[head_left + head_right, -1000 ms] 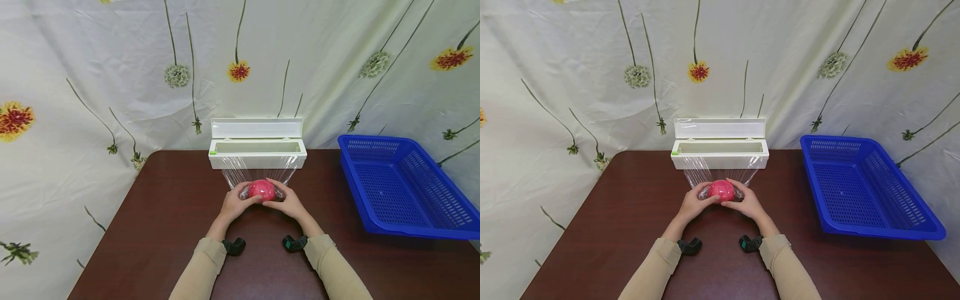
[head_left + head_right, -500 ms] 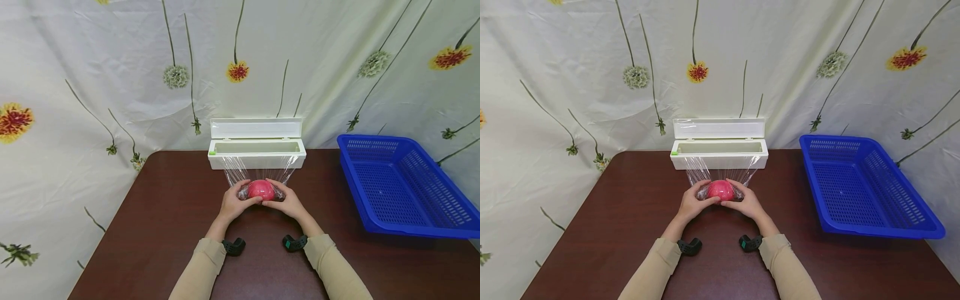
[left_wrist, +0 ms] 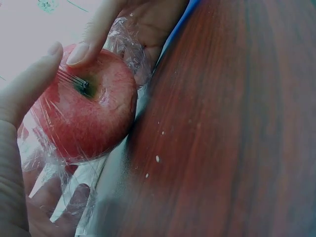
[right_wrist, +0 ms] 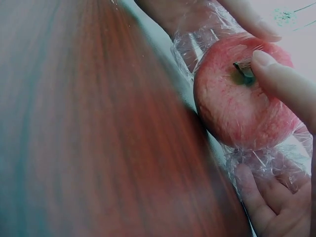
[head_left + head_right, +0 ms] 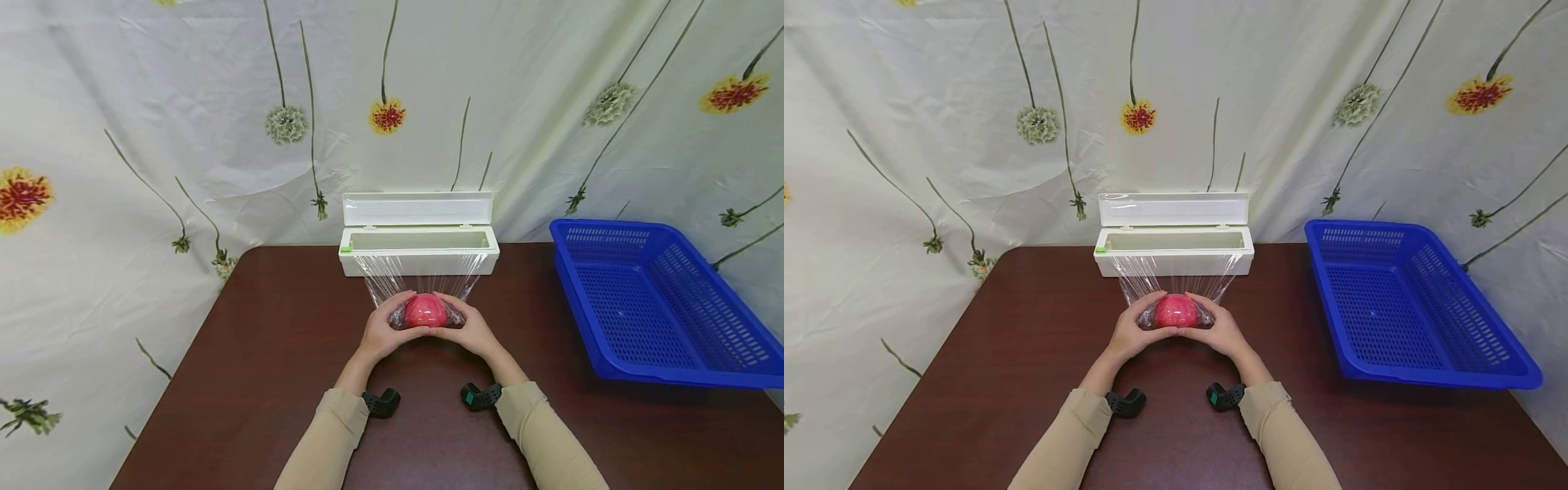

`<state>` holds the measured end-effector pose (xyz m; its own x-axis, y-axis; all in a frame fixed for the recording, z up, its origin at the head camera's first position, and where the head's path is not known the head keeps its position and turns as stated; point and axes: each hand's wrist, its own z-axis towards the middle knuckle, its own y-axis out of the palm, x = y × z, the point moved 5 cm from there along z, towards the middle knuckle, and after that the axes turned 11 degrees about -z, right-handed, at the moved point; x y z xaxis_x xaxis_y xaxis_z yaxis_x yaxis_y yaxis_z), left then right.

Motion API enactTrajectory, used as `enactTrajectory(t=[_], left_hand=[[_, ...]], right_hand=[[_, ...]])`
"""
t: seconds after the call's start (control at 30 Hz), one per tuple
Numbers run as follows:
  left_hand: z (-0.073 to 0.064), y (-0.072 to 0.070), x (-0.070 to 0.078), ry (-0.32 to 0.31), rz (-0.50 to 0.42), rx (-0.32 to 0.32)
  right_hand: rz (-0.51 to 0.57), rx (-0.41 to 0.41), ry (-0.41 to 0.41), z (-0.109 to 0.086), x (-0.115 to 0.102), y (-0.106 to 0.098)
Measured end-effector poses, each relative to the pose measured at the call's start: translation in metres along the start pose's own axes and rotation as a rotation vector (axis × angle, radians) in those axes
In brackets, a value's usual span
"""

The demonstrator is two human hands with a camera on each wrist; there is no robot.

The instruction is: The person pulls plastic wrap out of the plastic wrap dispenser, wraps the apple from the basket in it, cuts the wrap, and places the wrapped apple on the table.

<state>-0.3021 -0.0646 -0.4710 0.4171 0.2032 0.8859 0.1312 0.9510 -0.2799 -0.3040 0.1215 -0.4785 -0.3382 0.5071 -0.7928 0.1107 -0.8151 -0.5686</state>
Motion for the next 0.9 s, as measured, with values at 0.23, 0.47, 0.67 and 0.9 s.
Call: enactTrajectory(t=[0.23, 0.47, 0.67, 0.9], left_hand=[[-0.0011, 0.0005, -0.0013, -0.014, -0.026, -0.021], [-0.0008, 0.0007, -0.0011, -0.015, -0.044, -0.032], [-0.0002, 0.0011, -0.0016, -0.016, -0.039, -0.041], [0.0003, 0.0019, -0.0015, -0.029, -0.032, -0.049]], right_hand=[[-0.015, 0.010, 0.021, -0.0003, 0.0008, 0.0000], [-0.035, 0.020, 0.043, -0.0009, 0.0019, 0.0003], [-0.051, 0.027, 0.047, -0.0015, 0.0022, 0.0007], [-0.070, 0.044, 0.028, -0.0014, 0.0015, 0.0000]])
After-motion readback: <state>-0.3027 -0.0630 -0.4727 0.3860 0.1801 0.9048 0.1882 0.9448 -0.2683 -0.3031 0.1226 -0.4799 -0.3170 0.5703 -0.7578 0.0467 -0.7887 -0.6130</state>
